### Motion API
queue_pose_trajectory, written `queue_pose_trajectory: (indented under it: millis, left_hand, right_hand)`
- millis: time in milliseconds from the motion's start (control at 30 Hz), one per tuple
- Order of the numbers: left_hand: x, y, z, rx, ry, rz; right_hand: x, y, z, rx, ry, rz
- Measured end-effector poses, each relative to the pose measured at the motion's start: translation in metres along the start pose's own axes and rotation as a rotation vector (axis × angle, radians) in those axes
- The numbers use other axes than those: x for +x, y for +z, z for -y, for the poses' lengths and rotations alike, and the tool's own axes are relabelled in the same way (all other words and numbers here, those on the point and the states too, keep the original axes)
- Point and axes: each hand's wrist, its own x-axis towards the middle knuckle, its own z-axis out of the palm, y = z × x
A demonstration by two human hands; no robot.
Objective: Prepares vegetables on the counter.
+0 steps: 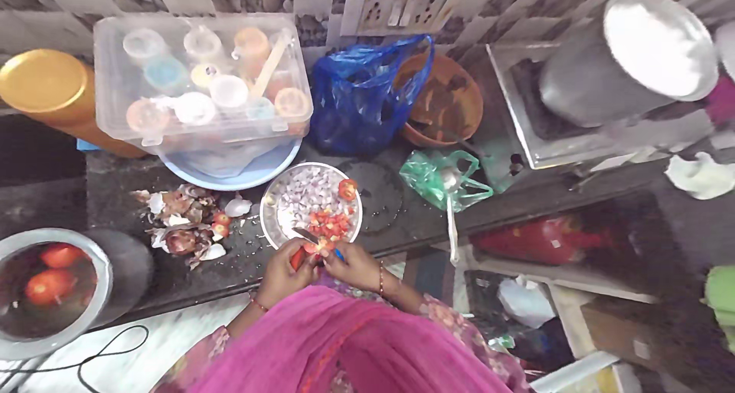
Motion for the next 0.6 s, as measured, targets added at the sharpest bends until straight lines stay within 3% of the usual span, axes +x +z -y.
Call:
queue_pose_trajectory:
  millis: [267,433,600]
  left_hand:
    - [0.0043,0.0031,0.006,-0.04,-0.01,-0.032]
    - [0.0072,0.0015,0.0024,-0.284,-0.046,0.018]
    - [0.0042,0.0039,0.0014,-0.365,-0.062,0.024]
  right_hand:
    - [0.0028,-0.0007,-0.0032,0.04,-0.027,-0.008]
    - [0.002,-0.0024,-0.003,0.002,0.015,-0.095]
    - [0.005,-0.0061,0.0029,-0.066,0.04,-0.099]
